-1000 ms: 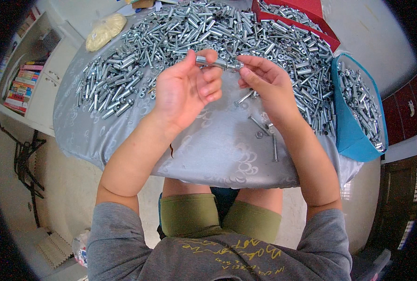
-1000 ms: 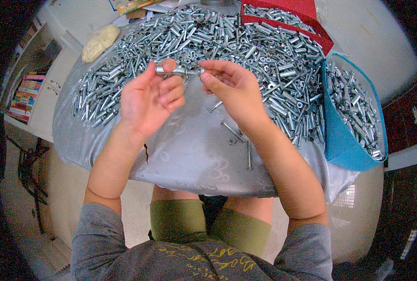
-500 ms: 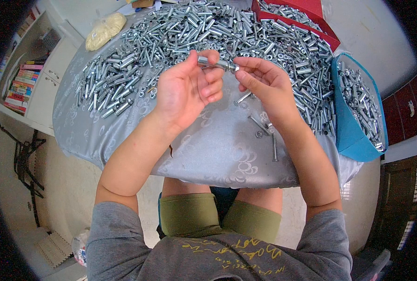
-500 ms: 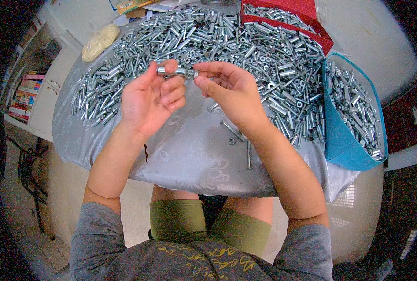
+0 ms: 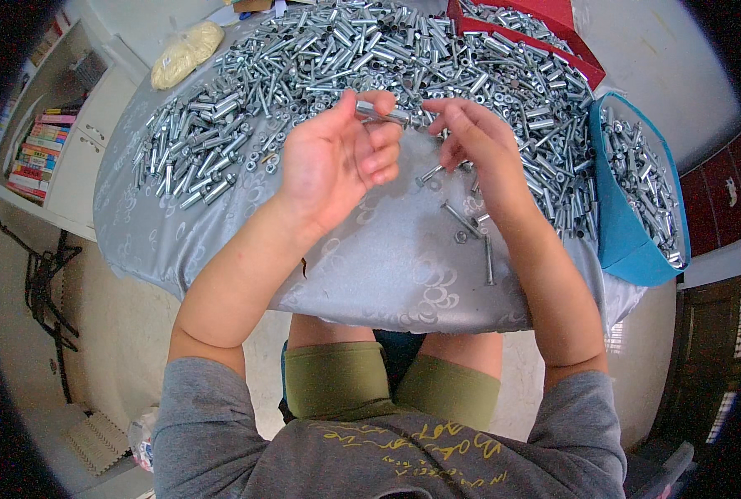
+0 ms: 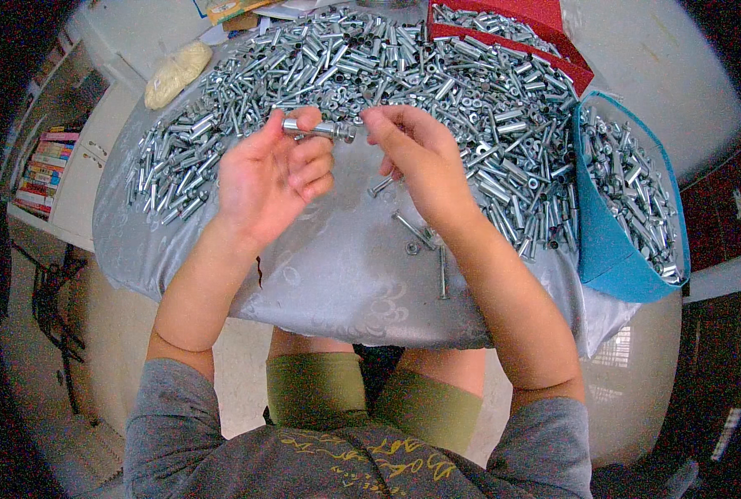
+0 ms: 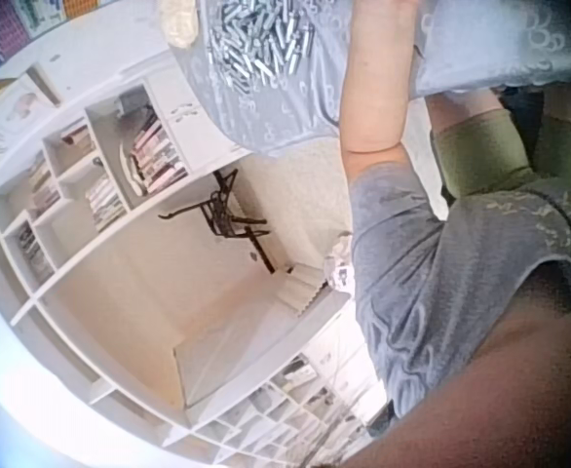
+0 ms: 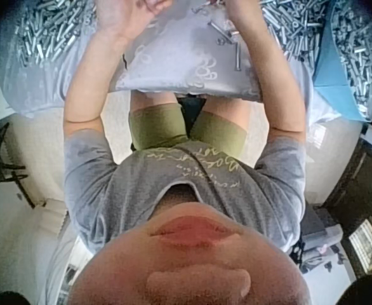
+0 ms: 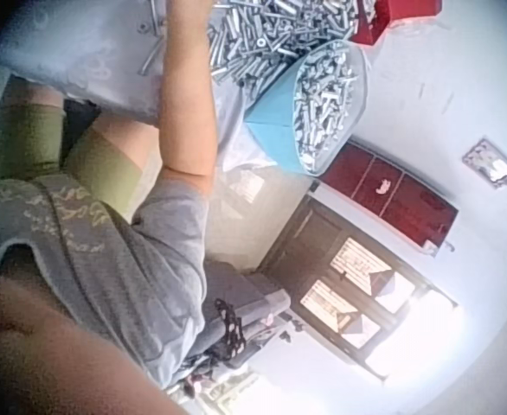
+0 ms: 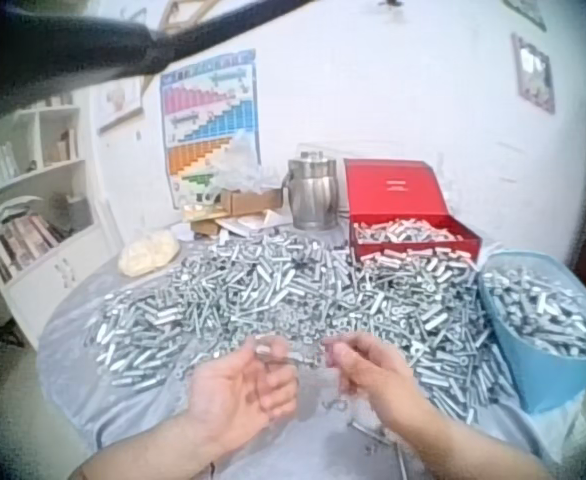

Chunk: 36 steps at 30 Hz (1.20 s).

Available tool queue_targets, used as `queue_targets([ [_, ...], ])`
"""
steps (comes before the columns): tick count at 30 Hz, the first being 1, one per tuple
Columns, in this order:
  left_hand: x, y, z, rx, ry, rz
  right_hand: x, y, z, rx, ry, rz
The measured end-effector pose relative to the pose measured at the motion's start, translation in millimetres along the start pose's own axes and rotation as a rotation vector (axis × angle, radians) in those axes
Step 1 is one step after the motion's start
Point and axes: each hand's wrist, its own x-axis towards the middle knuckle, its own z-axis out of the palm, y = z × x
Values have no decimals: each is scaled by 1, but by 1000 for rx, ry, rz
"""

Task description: The person sits at a table covered with metal fasteners and repeatedly picks up bolts and nuts to thread them together by hand. They handle the components one at a time, screwing the nut onto the bolt and then placing the assembled unit back onto the table.

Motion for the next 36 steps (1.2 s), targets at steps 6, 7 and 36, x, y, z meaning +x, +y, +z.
queue_targets([
  [6, 0, 3, 1, 21, -4, 15, -5, -2, 6, -112, 4, -98],
  [7, 0, 3, 1, 18, -14, 12, -5, -1, 6, -126, -9, -99],
  [36, 1, 4, -1, 26, -23, 29, -12, -35, -51, -1195, -510, 196],
])
